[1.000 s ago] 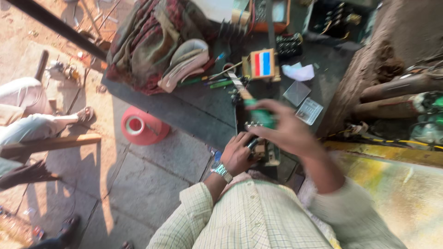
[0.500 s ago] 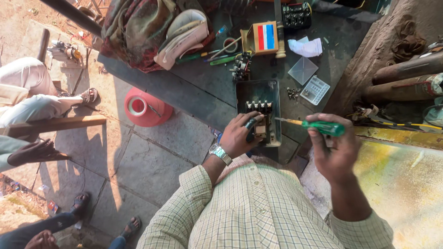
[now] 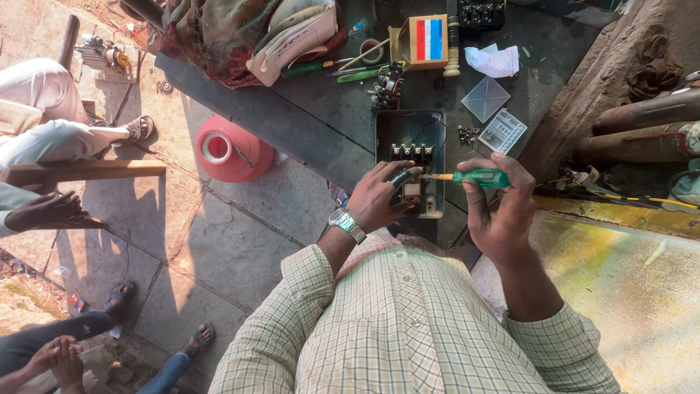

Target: The person disassembles a small black electrical component, removes internal parts, and uses a green-handled screwdriver to adjust terminals inside a larger gray electrical box. They handle wires and small metal pieces, then reassemble the component and place it back into the box.

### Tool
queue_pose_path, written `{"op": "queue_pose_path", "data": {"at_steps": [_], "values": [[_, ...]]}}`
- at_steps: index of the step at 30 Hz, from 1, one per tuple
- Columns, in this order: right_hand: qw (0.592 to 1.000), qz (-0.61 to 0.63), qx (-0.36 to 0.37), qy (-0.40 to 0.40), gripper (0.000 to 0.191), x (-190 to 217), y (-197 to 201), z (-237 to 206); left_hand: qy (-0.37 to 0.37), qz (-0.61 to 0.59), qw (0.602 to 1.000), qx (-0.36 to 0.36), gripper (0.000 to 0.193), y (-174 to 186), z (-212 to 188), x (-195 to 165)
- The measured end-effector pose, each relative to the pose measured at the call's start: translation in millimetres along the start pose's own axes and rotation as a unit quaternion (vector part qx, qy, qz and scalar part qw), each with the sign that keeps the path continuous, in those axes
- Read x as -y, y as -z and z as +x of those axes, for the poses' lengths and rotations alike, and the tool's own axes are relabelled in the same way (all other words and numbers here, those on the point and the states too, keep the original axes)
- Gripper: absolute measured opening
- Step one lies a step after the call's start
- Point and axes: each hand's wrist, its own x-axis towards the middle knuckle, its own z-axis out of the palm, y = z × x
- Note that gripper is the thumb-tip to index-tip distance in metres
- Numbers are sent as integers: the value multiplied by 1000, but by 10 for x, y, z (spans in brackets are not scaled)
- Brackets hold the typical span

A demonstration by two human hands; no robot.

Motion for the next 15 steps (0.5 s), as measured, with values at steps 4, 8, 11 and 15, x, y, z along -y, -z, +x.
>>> {"op": "queue_pose_path", "data": {"at_steps": [4, 8, 11, 15], "values": [[1000, -7, 11, 3, 47, 8, 2, 2, -7, -5, 1000, -6, 71, 15, -28, -10], [1000, -7, 21, -1, 47, 15, -15, -18, -6, -2, 1000, -4, 69, 8, -33, -9], [1000, 10, 20, 1, 47, 20, -27, -32, -6, 1, 1000, -1, 66, -7, -32, 10], [1000, 15, 22, -2, 48, 27, -37, -46, -9, 6, 1000, 0, 66, -29, -43, 34]]}}
